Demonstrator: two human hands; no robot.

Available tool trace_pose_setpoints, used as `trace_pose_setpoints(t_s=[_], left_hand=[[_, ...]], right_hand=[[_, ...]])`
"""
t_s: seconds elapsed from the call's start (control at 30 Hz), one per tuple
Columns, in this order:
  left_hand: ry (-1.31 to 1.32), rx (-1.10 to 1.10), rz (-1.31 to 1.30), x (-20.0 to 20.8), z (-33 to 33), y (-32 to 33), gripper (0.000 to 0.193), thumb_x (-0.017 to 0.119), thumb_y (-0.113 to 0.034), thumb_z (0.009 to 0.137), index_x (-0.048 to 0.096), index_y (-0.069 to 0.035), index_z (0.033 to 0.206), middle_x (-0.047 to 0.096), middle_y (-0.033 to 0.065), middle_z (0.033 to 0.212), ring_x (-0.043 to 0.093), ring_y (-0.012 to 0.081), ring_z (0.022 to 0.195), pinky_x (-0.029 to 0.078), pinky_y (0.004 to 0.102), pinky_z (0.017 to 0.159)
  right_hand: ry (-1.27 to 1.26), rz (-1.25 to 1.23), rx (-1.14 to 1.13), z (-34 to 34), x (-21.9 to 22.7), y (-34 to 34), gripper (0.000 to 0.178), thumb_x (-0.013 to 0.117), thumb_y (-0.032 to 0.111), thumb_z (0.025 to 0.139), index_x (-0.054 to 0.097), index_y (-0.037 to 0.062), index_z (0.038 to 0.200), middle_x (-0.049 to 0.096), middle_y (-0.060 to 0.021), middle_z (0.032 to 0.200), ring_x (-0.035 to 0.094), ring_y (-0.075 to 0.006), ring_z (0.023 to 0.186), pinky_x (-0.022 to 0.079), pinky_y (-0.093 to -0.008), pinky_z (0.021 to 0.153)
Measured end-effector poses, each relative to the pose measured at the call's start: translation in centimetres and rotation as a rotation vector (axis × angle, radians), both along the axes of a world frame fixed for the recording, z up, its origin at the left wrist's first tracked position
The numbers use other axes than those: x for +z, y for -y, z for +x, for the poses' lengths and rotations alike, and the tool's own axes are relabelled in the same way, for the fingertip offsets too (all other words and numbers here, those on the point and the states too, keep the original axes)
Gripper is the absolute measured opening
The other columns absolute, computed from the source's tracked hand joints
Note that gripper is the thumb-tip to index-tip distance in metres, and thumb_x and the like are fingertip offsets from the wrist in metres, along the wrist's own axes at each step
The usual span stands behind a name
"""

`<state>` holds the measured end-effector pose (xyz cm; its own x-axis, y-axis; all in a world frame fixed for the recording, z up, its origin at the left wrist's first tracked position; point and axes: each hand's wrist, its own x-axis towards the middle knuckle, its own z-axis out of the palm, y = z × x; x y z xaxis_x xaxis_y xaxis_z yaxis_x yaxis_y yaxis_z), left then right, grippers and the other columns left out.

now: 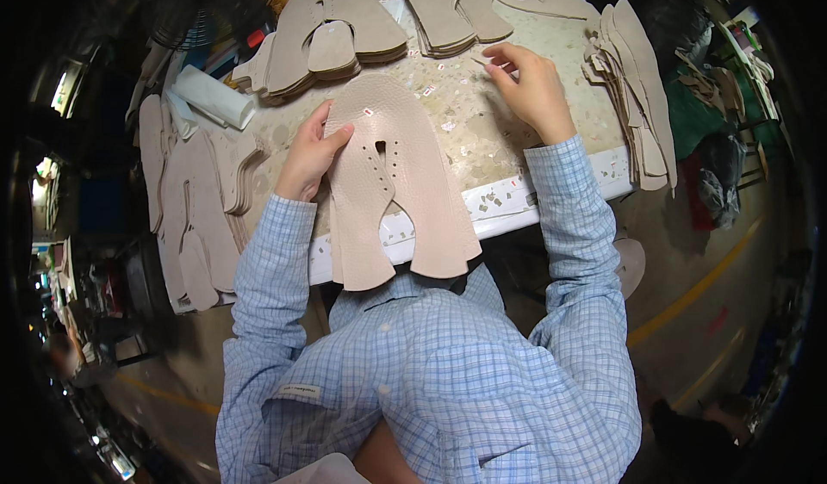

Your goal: The person assembles beige shoe components by hand at a workbench. They pick up a main upper piece, align and attach smaller side and heel pieces, then stack the completed assembly with others. The process repeats with multiple units.

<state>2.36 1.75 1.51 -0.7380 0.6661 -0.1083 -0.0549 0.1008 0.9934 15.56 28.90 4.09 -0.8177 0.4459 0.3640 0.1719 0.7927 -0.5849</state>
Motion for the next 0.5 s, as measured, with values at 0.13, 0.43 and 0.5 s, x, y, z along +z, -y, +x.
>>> trace_pose_setpoints(t_s=[0.13, 0.43, 0.5], left_hand=[[-0.384, 0.003, -0.356, 0.4, -0.6, -0.3, 0.051, 0.064, -0.011, 0.079, 0.047, 0.004, 0.124, 0.053, 0.0223, 0.120, 0.054, 0.0299, 0.109, 0.042, 0.0327, 0.091], [-0.736, 0.083, -0.596, 0.5, 0.6, 0.7, 0.059, 0.071, -0.024, 0.074, 0.048, 0.006, 0.119, 0.052, 0.0234, 0.106, 0.055, 0.0374, 0.096, 0.044, 0.0420, 0.083], [-0.594, -0.027, -0.644, 0.7, 0.3, 0.8, 0.059, 0.070, -0.027, 0.075, 0.047, 0.008, 0.117, 0.052, 0.0248, 0.106, 0.053, 0.0383, 0.097, 0.043, 0.0427, 0.086]], right_hand=[[0.150, 0.342, -0.175, 1.6, -0.3, -1.8, 0.034, 0.068, 0.026, 0.077, 0.063, 0.0030, 0.101, 0.060, -0.0131, 0.094, 0.057, -0.0287, 0.090, 0.048, -0.0380, 0.077], [0.213, 0.507, -0.210, 2.2, -2.5, -1.5, 0.031, 0.068, 0.019, 0.073, 0.059, 0.0026, 0.098, 0.054, -0.0130, 0.093, 0.058, -0.0282, 0.087, 0.050, -0.0375, 0.071], [0.237, 0.524, -0.193, 1.8, -2.4, -2.0, 0.025, 0.066, 0.014, 0.072, 0.059, 0.0030, 0.093, 0.055, -0.0127, 0.089, 0.060, -0.0287, 0.082, 0.051, -0.0387, 0.068]])
